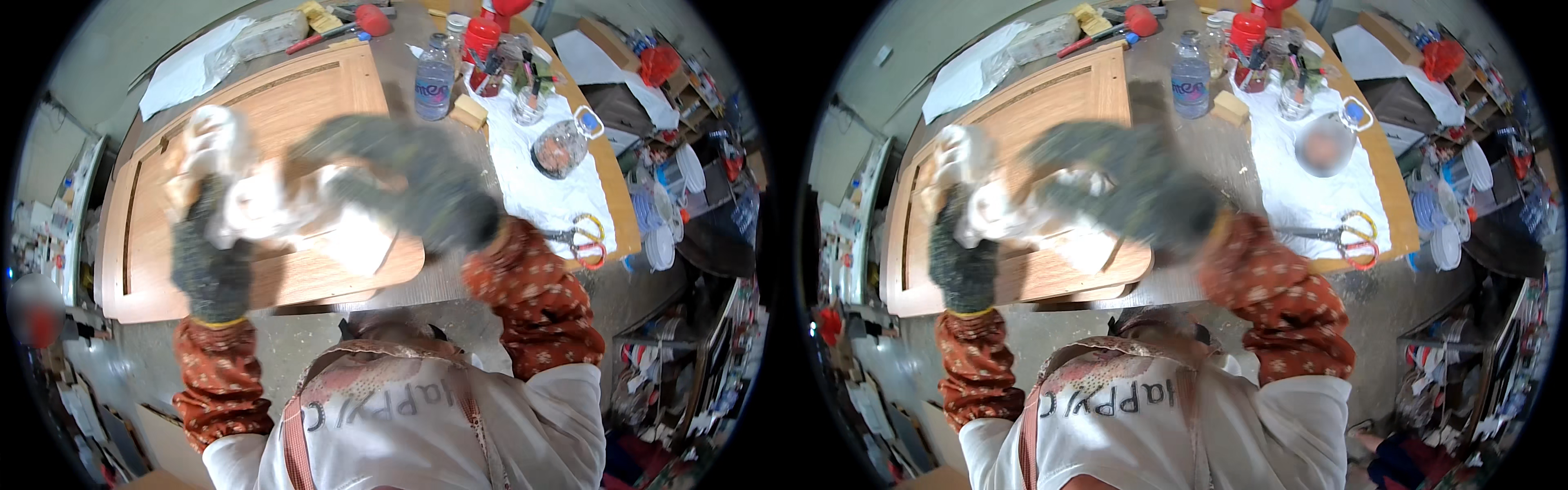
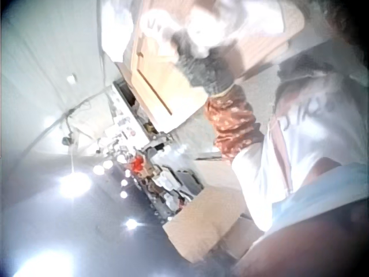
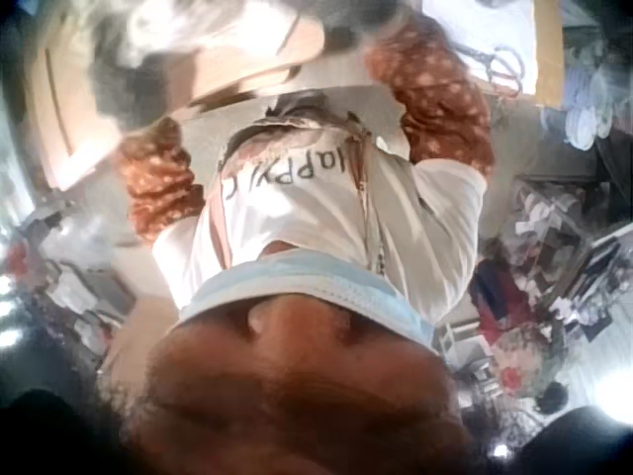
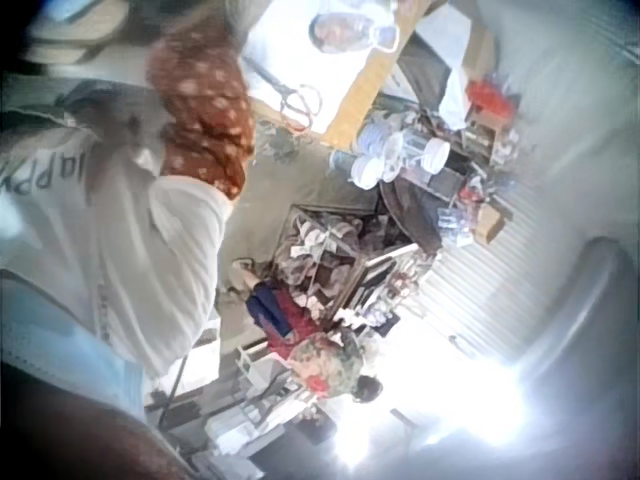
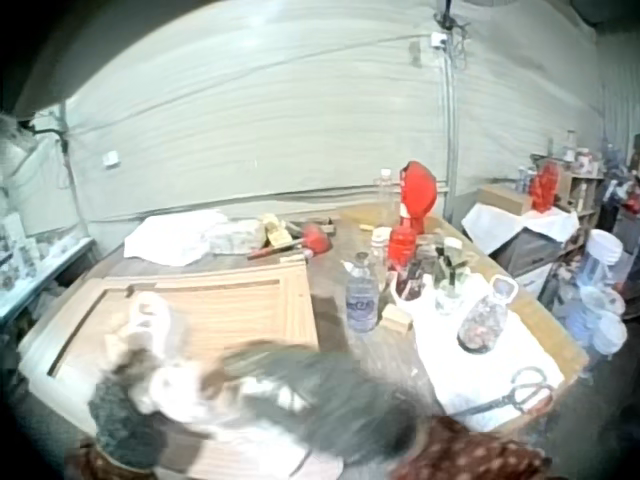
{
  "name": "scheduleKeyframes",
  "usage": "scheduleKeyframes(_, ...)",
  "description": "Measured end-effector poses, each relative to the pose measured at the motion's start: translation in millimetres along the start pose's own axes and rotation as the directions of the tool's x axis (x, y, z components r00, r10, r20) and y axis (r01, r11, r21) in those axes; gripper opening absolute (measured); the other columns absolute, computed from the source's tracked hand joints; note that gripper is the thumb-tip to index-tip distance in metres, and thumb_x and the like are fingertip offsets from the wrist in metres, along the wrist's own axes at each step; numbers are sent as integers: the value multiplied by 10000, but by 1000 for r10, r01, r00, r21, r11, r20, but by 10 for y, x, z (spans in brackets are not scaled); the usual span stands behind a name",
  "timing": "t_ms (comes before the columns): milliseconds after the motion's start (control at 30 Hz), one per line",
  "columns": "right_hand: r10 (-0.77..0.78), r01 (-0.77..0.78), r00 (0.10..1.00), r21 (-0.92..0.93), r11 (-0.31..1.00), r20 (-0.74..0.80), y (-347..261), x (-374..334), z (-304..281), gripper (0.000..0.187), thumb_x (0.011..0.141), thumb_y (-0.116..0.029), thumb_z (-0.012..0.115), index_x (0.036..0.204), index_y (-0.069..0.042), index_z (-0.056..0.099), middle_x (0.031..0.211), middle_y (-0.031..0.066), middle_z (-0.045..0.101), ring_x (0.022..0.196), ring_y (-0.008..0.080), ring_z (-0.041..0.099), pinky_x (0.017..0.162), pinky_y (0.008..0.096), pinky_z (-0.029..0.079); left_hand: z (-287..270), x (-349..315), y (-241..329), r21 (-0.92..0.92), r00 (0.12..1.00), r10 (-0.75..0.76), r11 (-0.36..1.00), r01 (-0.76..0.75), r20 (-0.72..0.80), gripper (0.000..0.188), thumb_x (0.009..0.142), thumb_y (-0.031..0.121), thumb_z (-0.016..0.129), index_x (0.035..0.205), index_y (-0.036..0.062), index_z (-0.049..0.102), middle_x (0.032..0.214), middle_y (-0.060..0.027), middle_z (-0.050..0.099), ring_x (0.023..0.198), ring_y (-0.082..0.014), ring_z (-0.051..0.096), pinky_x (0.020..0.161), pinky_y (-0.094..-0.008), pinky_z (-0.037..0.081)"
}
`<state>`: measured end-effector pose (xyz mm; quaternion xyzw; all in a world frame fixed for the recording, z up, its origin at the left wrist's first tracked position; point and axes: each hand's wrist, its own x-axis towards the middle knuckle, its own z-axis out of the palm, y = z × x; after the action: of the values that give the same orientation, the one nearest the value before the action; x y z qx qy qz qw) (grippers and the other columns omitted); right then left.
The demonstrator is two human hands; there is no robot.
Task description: The person wipes a wooden panel with a cloth, sands the edges and surface using a sanding sponge, and places the panel onto a stack of similar panels.
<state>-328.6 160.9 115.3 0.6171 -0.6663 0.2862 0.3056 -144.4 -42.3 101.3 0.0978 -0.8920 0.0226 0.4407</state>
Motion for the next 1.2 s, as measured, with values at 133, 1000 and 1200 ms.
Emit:
scheduleKeyframes(133, 691, -696, 712, -4, 718, 123, 1256, -643, 29, 384, 860, -291, 606, 1127, -14, 603, 1054, 181, 639, 941, 304, 619, 820, 366, 486, -462, -201, -1082, 18, 988, -136, 991, 135, 69, 438, 842, 171, 657, 1238, 23, 540, 1237, -111, 549, 1063, -224, 574, 906, -314, 480)
scheduleKeyframes(1000, 572, -503, 813, 364, 784, -108, -618, -817, -592, 587, 787, -149, 723, 1264, 57, 450, 1206, 186, 549, 1101, 272, 547, 918, 365, 453, -689, -545, -872, -77, 989, 56, 996, -46, 138, 439, 643, 175, 822, 976, 28, 577, 1092, -193, 589, 957, -346, 603, 809, -409, 500)
scheduleKeyframes(1200, 778, -742, 537, 257, 619, -326, -703, -1497, -533, 596, 784, -84, 724, 1296, 32, 439, 1244, 143, 532, 1126, 234, 520, 967, 339, 420, -794, -1180, -1325, 79, 992, -108, 992, 102, 69, 428, 690, 108, 786, 1056, 20, 582, 1111, -144, 592, 989, -296, 593, 862, -367, 477)
